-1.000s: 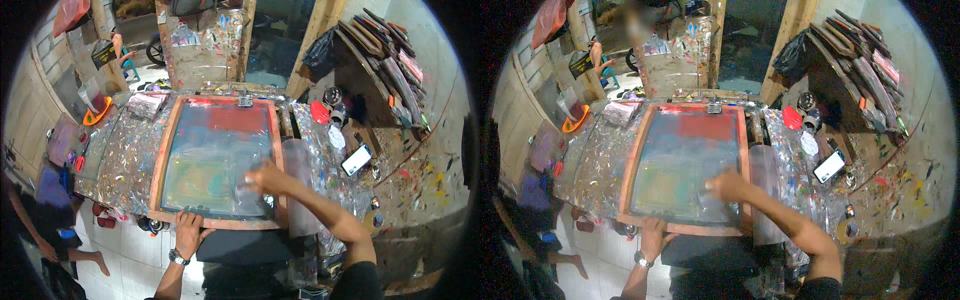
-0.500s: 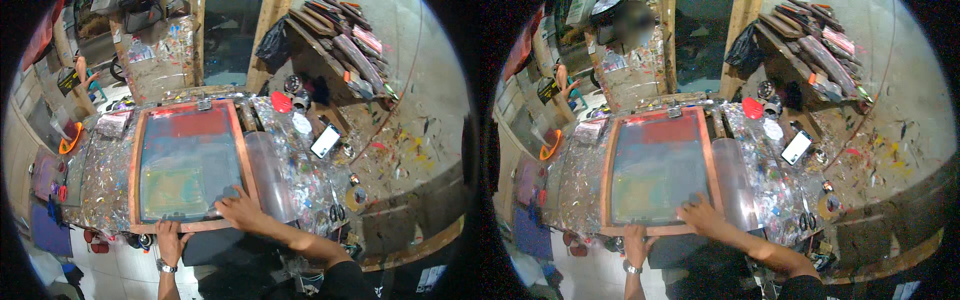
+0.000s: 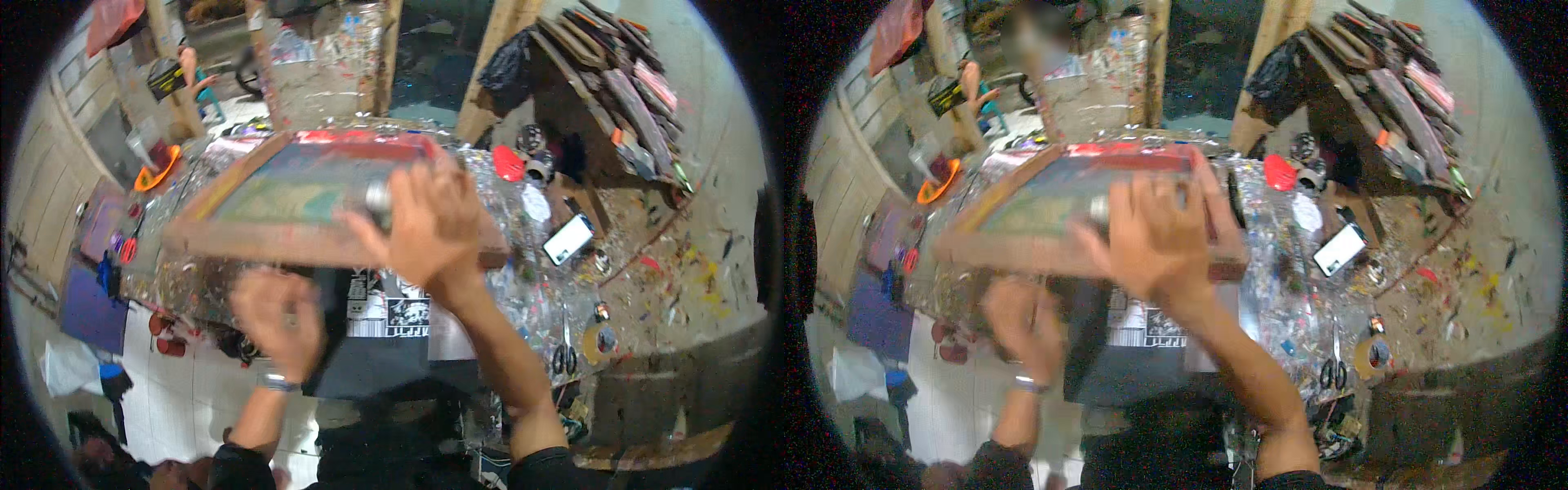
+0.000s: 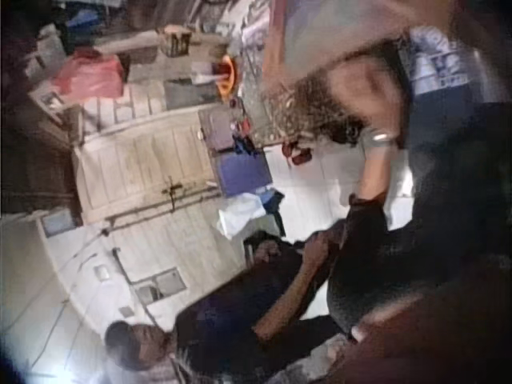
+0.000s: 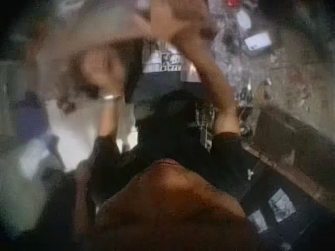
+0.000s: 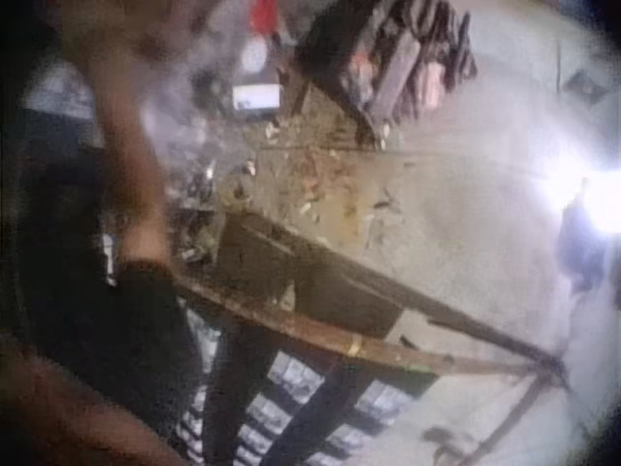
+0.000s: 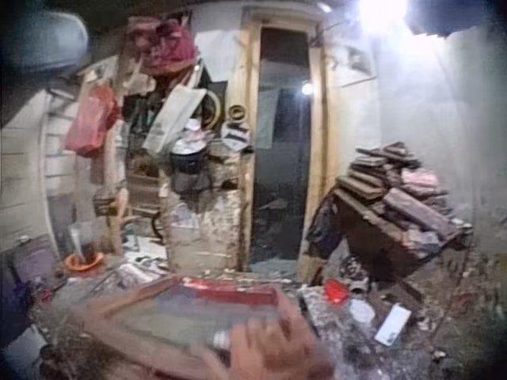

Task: The person places black fabric onto a flat surface, aligns a stencil over it, and applies ink using a squeegee to print a graphic.

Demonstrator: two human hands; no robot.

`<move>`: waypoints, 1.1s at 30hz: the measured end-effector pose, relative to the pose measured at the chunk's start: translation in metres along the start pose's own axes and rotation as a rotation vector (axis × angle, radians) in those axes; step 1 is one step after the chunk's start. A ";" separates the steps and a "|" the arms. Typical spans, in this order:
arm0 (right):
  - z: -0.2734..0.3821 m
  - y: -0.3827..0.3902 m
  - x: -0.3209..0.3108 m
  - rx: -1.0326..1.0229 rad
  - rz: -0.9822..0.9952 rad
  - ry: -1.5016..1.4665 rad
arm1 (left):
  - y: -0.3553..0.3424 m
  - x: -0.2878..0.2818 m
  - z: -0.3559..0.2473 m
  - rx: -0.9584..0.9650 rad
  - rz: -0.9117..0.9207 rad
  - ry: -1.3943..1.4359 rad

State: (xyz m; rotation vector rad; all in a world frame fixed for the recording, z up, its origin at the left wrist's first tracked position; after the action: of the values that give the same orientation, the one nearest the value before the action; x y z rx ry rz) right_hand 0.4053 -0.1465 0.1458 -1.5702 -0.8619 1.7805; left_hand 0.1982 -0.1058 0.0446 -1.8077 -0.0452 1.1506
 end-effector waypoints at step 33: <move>-0.076 -0.235 -0.031 0.166 0.164 -0.074 | -0.001 -0.047 0.210 -0.410 -0.136 -0.618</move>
State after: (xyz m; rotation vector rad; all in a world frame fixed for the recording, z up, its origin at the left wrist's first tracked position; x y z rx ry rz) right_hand 0.4895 -0.0234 0.3447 -1.5122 -0.6151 1.9821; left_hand 0.0222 0.0175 0.0564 -1.6824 -0.8018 1.6438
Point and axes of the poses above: each hand's wrist, its own y-axis away from the middle knuckle, its own x-axis out of the palm, z = x × y, the point moved 1 cm from there along -y, towards the middle knuckle, and after that the axes turned 14 degrees about -y, right-handed, at the moved point
